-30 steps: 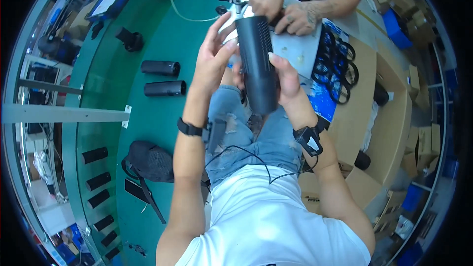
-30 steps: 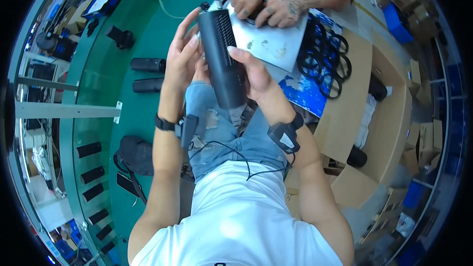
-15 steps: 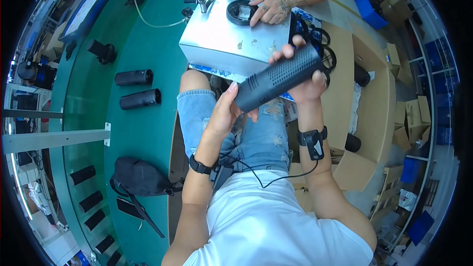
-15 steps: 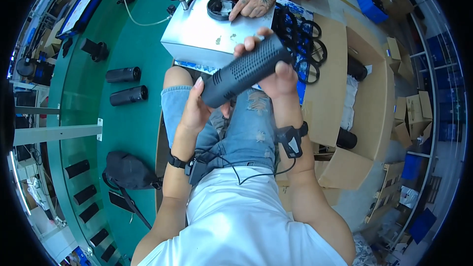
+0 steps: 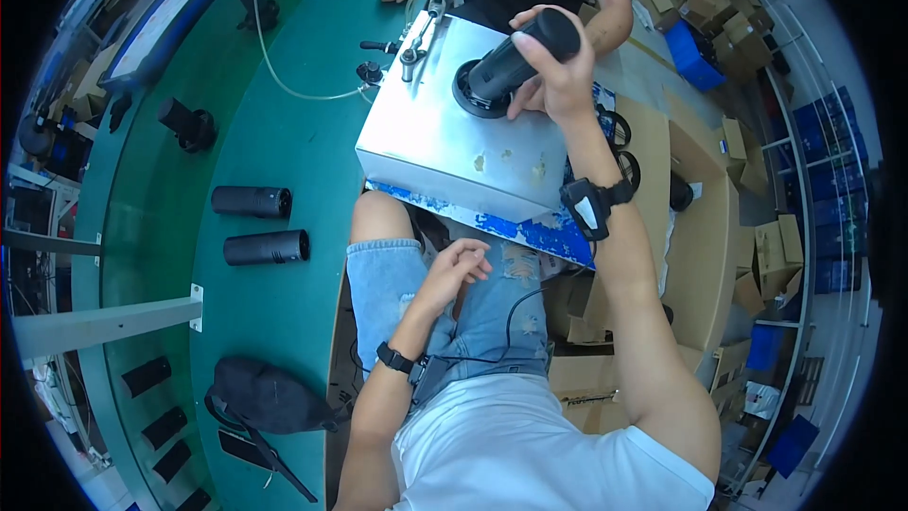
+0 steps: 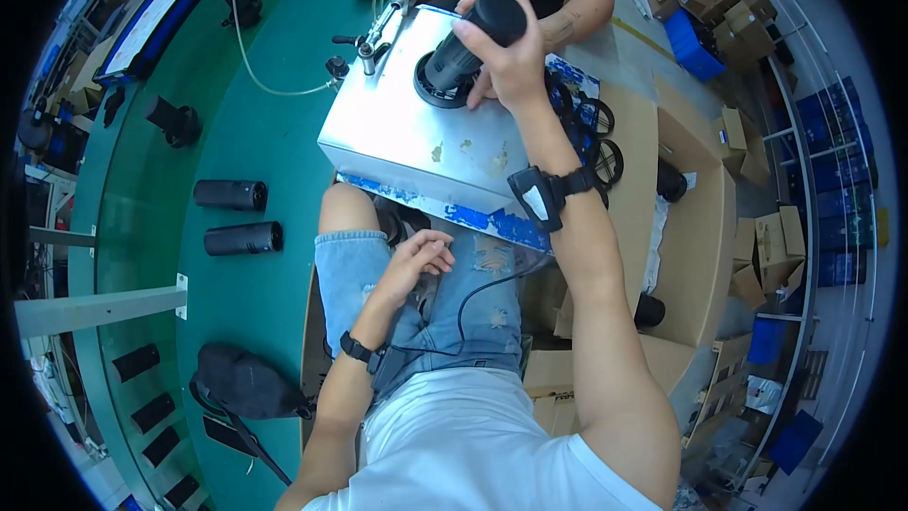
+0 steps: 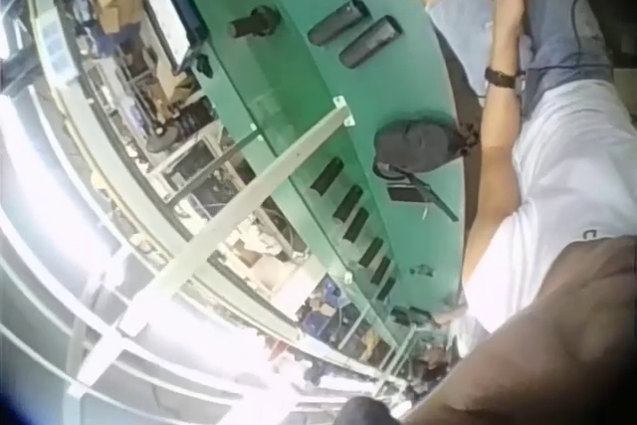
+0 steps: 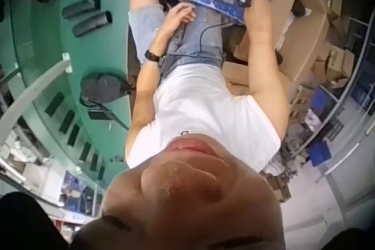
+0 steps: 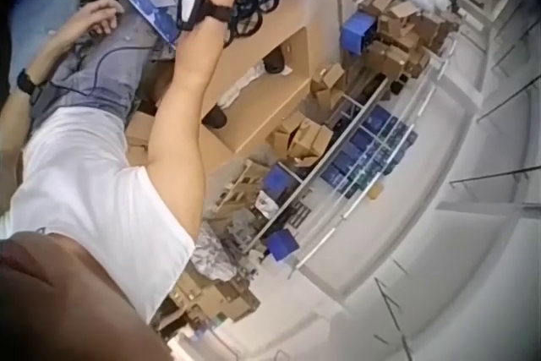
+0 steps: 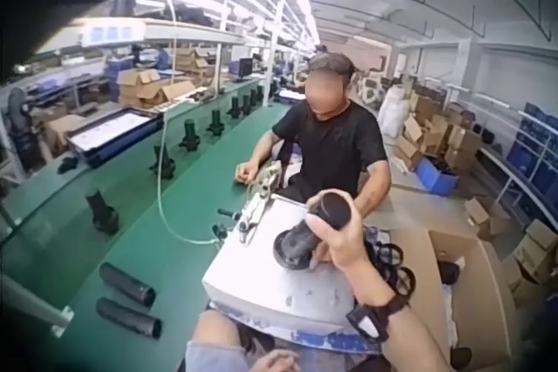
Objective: The person picks up a handheld vacuum, places it into a machine to press it down, and then removes it to repeat the process with another vacuum.
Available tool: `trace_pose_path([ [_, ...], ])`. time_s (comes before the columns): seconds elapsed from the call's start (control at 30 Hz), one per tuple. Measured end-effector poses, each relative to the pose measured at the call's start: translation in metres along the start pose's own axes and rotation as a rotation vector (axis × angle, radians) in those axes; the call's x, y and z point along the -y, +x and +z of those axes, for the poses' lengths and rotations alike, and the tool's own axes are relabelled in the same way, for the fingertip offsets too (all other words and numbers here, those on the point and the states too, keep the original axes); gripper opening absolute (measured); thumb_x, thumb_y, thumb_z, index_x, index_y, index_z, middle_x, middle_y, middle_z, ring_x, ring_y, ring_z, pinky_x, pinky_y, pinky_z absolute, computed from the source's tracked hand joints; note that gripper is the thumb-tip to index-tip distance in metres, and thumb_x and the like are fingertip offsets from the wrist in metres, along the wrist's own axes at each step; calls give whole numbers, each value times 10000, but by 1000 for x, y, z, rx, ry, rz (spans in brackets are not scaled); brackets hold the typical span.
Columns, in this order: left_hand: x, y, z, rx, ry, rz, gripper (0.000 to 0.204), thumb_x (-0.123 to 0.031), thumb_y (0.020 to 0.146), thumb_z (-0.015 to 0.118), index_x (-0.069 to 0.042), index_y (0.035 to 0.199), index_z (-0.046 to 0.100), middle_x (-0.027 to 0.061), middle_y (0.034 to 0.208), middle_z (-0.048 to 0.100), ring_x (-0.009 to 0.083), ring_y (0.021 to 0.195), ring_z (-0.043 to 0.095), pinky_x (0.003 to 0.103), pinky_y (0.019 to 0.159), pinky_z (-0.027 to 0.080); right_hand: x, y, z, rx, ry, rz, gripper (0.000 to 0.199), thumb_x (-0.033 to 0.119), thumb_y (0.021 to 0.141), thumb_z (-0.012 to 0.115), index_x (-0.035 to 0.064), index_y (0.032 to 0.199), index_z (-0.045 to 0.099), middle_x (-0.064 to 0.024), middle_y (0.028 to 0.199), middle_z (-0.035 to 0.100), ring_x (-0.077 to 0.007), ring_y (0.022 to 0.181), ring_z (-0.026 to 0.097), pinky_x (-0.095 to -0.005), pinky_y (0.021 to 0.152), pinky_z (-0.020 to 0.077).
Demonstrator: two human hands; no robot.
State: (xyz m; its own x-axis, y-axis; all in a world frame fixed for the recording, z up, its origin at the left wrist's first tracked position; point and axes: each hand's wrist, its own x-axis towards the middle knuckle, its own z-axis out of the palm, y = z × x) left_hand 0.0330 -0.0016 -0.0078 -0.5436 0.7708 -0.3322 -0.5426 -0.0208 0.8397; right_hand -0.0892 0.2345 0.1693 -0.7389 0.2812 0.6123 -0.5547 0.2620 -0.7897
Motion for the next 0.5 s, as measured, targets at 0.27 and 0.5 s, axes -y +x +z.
trace_pose_path([
  [0.27, -4, 9, 0, 8, -64, 14, 240, -224, 960, 539, -53, 1120, 594, 44, 888, 657, 112, 801, 613, 220, 703, 448, -62, -13, 28, -46, -210, 32, 372, 84, 770, 774, 29, 1054, 540, -50, 945, 642, -121, 875, 612, -260, 833, 475],
  [0.5, 6, 12, 0, 41, -125, -6, 216, -166, 943, 560, -37, 1116, 579, 41, 879, 664, 89, 779, 587, 217, 684, 445, -68, -17, 51, -318, -492, 68, 411, 138, 754, 797, 23, 1058, 545, -62, 930, 651, -122, 888, 614, -270, 826, 483],
])
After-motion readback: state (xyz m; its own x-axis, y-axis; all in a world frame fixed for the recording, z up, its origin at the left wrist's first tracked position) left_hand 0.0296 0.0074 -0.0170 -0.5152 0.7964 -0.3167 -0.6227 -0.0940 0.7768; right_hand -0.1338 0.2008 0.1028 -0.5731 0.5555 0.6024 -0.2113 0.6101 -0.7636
